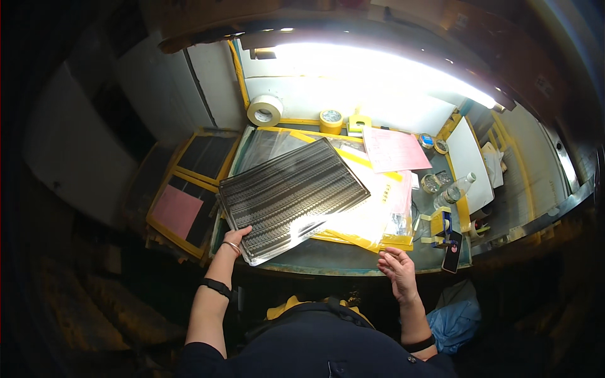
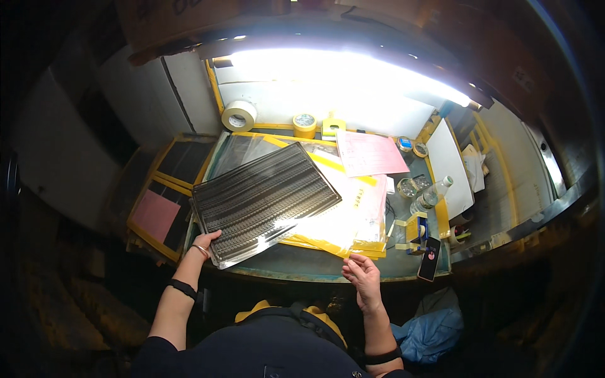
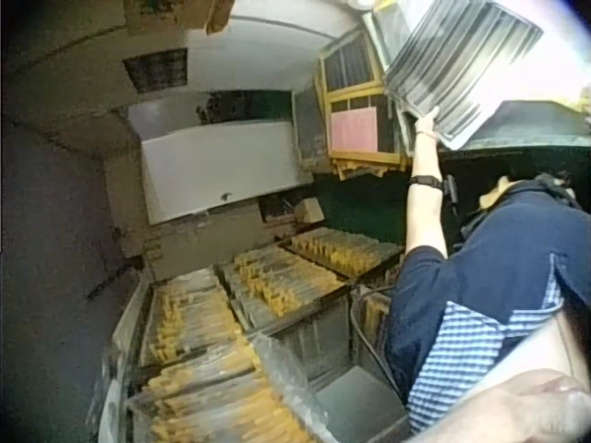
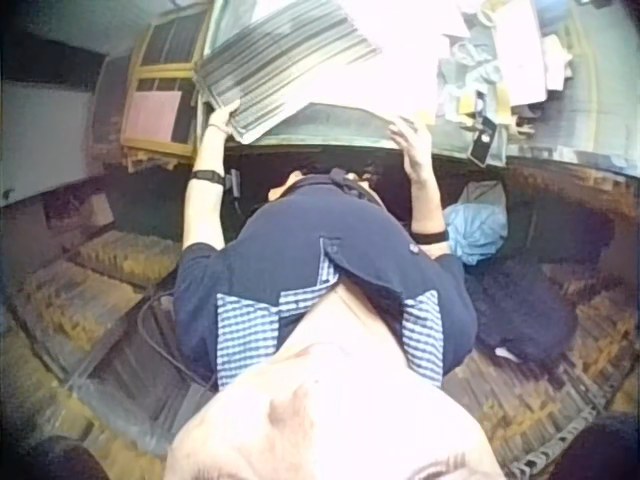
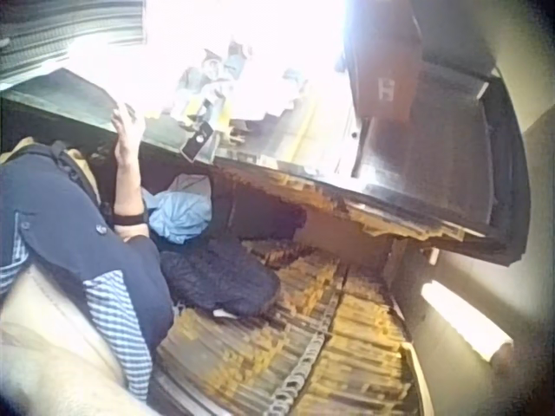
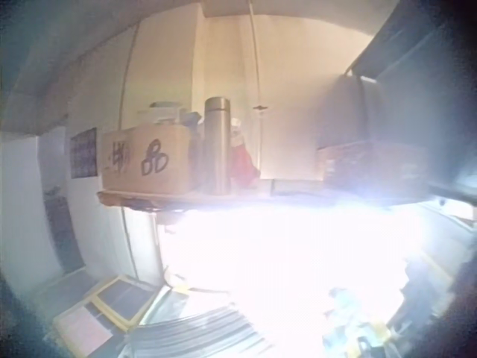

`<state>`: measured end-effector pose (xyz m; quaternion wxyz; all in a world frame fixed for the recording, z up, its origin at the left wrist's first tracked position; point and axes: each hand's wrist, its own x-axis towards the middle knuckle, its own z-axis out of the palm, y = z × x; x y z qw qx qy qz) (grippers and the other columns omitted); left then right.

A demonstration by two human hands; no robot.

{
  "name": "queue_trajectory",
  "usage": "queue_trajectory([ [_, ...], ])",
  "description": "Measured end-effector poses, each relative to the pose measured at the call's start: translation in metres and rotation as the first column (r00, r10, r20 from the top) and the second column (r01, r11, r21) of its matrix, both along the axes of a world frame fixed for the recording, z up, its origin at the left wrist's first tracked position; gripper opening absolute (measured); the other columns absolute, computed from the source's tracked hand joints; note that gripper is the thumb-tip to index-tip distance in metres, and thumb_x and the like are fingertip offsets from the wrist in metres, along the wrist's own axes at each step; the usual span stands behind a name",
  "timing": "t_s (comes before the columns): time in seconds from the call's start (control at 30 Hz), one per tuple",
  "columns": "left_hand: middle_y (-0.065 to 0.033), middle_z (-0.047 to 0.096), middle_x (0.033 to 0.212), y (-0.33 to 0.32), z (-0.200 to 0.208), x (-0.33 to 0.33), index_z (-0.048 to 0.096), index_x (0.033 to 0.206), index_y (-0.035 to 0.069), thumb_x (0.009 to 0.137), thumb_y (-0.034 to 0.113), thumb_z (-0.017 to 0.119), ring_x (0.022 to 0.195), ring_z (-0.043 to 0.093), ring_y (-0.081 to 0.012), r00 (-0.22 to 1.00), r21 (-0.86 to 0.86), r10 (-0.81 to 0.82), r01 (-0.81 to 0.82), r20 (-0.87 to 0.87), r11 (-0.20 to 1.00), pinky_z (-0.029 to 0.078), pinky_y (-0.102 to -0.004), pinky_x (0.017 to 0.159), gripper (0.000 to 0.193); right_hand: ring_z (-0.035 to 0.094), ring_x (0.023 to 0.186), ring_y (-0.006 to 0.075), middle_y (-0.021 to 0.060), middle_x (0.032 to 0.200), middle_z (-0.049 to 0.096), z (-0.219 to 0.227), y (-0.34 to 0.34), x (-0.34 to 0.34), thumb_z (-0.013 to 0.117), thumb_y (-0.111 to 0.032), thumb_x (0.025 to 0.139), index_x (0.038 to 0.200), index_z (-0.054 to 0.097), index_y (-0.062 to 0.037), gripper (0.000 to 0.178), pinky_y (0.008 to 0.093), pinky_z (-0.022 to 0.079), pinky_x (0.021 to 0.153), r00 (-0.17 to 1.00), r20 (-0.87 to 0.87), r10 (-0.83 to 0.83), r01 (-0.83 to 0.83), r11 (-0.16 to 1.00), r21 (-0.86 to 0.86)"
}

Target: Inspecting and sorting stamped metal sheets into plastic protective sleeves at a workstation.

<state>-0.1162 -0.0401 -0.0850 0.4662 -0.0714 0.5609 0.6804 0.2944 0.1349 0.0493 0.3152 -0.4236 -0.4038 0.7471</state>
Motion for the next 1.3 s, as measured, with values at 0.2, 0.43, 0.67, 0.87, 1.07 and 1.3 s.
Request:
queue_trajectory([
  [0.2,-0.0056,0.057,0.094,0.005,0.030,0.013,0.050,0.105,0.002,0.080,0.004,0.055,0.082,0.054,-0.0190,0.865,-0.009,0.040,-0.051,-0.500,0.999,0.044,-0.0325,0.073,0.026,0.056,0.076,0.0113,0.0084,0.091,0.057,-0.005,-0.001,-0.009,0.056,-0.010,0.080,0.102,0.049,-0.0005,0.025,0.0239,0.048,0.070,0.998,0.013,0.063,-0.063,0.998,-0.008],
  [0.43,-0.0050,0.059,0.089,-0.031,0.122,0.004,0.055,0.100,0.001,0.080,0.005,0.054,0.078,0.056,-0.0139,0.916,0.218,-0.035,0.132,-0.400,0.967,0.047,-0.0273,0.070,0.020,0.056,0.085,0.0148,0.0115,0.098,0.056,-0.019,0.044,0.000,0.057,-0.013,0.080,0.109,0.046,0.0010,0.033,0.0223,0.047,0.071,1.000,0.028,-0.002,-0.002,0.990,0.139],
  [0.67,-0.0070,0.059,0.093,-0.069,0.144,0.015,0.054,0.103,0.000,0.080,0.005,0.054,0.079,0.059,-0.0168,0.905,0.181,-0.173,0.259,-0.388,0.949,0.050,-0.0298,0.070,0.023,0.058,0.085,0.0157,0.0093,0.098,0.058,-0.003,0.080,-0.004,0.053,-0.020,0.083,0.112,0.045,-0.0002,0.036,0.0265,0.046,0.075,0.948,-0.218,0.233,-0.268,0.952,-0.149],
  [0.87,-0.0029,0.061,0.089,-0.039,0.167,0.039,0.060,0.096,0.005,0.078,0.008,0.059,0.082,0.055,-0.0114,0.826,0.168,-0.250,0.378,-0.505,0.911,0.045,-0.0262,0.071,0.018,0.056,0.080,0.0099,0.0045,0.092,0.060,0.017,0.081,-0.011,0.060,-0.005,0.077,0.102,0.053,-0.0001,0.026,0.0249,0.046,0.072,0.936,-0.062,0.346,-0.339,0.936,0.099],
  [1.07,-0.0031,0.059,0.096,-0.026,0.160,0.020,0.056,0.101,0.002,0.078,0.000,0.056,0.087,0.054,-0.0122,0.708,0.206,-0.128,0.366,-0.695,0.907,0.043,-0.0273,0.077,0.023,0.057,0.079,0.0120,0.0046,0.090,0.061,0.039,0.070,-0.007,0.061,-0.005,0.076,0.096,0.059,-0.0017,0.019,0.0275,0.046,0.074,0.956,-0.101,0.277,-0.206,0.874,0.440],
  [1.3,-0.0040,0.057,0.100,-0.022,0.159,0.034,0.052,0.105,0.002,0.071,-0.007,0.057,0.093,0.052,-0.0147,0.708,0.202,-0.093,0.322,-0.700,0.925,0.040,-0.0294,0.084,0.036,0.054,0.083,0.0110,0.0028,0.091,0.059,0.024,0.061,0.000,0.066,-0.002,0.071,0.098,0.055,-0.0013,0.030,0.0266,0.044,0.077,0.981,-0.007,0.193,-0.173,0.898,0.405],
])
